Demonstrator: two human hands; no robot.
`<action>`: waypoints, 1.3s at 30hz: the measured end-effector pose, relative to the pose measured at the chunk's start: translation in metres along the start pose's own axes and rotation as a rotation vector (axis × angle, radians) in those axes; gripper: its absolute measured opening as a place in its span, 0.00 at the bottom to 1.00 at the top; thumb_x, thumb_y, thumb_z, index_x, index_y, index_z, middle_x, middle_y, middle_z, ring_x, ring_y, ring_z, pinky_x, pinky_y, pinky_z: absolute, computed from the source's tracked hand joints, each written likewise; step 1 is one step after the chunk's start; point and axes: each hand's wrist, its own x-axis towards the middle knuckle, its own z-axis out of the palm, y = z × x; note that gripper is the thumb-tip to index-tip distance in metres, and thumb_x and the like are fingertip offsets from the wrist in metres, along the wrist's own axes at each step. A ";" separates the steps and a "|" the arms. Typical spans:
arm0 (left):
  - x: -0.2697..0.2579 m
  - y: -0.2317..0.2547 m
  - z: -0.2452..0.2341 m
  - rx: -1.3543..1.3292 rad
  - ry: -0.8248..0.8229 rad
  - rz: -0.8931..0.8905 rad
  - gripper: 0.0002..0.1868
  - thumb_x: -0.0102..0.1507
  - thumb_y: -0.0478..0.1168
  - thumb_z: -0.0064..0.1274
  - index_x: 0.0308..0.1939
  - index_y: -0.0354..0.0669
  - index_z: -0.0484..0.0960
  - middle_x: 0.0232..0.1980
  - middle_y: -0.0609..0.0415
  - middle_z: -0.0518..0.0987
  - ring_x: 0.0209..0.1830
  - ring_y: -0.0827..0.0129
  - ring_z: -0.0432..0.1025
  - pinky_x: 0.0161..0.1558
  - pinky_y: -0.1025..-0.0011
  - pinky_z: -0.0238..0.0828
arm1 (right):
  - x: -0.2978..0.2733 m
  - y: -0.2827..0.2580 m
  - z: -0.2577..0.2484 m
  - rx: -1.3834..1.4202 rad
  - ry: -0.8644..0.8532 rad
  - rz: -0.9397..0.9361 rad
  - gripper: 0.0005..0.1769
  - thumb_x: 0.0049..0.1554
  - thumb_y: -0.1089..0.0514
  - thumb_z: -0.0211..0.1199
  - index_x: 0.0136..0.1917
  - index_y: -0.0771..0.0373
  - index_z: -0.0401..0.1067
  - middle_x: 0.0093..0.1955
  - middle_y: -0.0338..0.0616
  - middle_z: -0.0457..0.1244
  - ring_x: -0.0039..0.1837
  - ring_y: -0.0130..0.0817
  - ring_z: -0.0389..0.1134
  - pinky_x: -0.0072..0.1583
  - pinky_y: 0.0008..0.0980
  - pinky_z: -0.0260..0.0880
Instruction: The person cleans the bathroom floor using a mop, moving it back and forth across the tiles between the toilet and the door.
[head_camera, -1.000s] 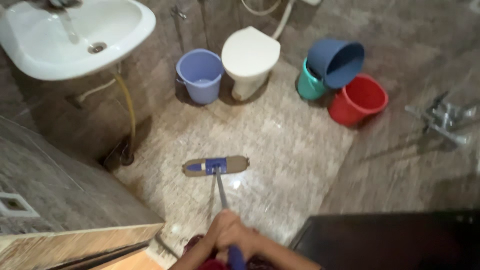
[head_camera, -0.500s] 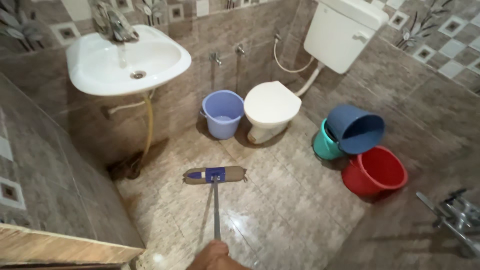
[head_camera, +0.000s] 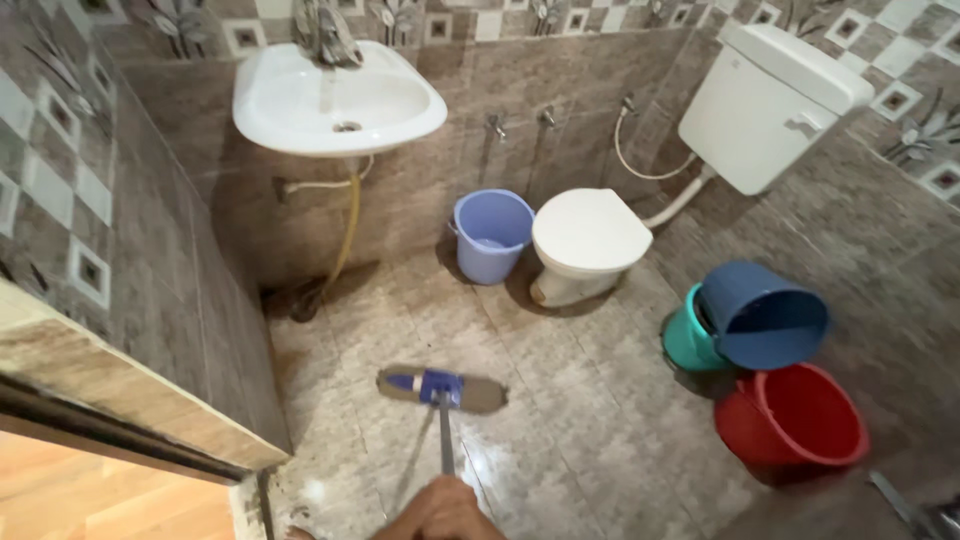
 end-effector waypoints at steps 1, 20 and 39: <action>0.001 -0.001 0.004 -0.006 0.024 0.016 0.10 0.53 0.44 0.52 0.24 0.43 0.73 0.28 0.49 0.72 0.33 0.54 0.69 0.38 0.61 0.65 | 0.005 0.006 0.001 0.010 -0.005 -0.016 0.15 0.53 0.63 0.66 0.31 0.60 0.61 0.33 0.43 0.60 0.40 0.41 0.65 0.46 0.37 0.64; 0.022 -0.104 -0.029 0.088 -0.352 0.140 0.08 0.55 0.42 0.50 0.25 0.43 0.73 0.28 0.48 0.72 0.34 0.55 0.69 0.39 0.61 0.67 | -0.001 0.055 0.002 -0.172 -0.045 0.112 0.14 0.51 0.63 0.66 0.31 0.59 0.61 0.34 0.43 0.60 0.40 0.41 0.65 0.48 0.37 0.64; -0.069 -0.035 -0.001 -0.205 -0.018 0.062 0.15 0.55 0.49 0.51 0.26 0.42 0.67 0.29 0.54 0.68 0.31 0.58 0.68 0.38 0.64 0.66 | 0.018 -0.041 0.027 -0.036 -0.050 -0.088 0.16 0.51 0.62 0.64 0.30 0.59 0.57 0.30 0.42 0.55 0.36 0.41 0.61 0.43 0.37 0.59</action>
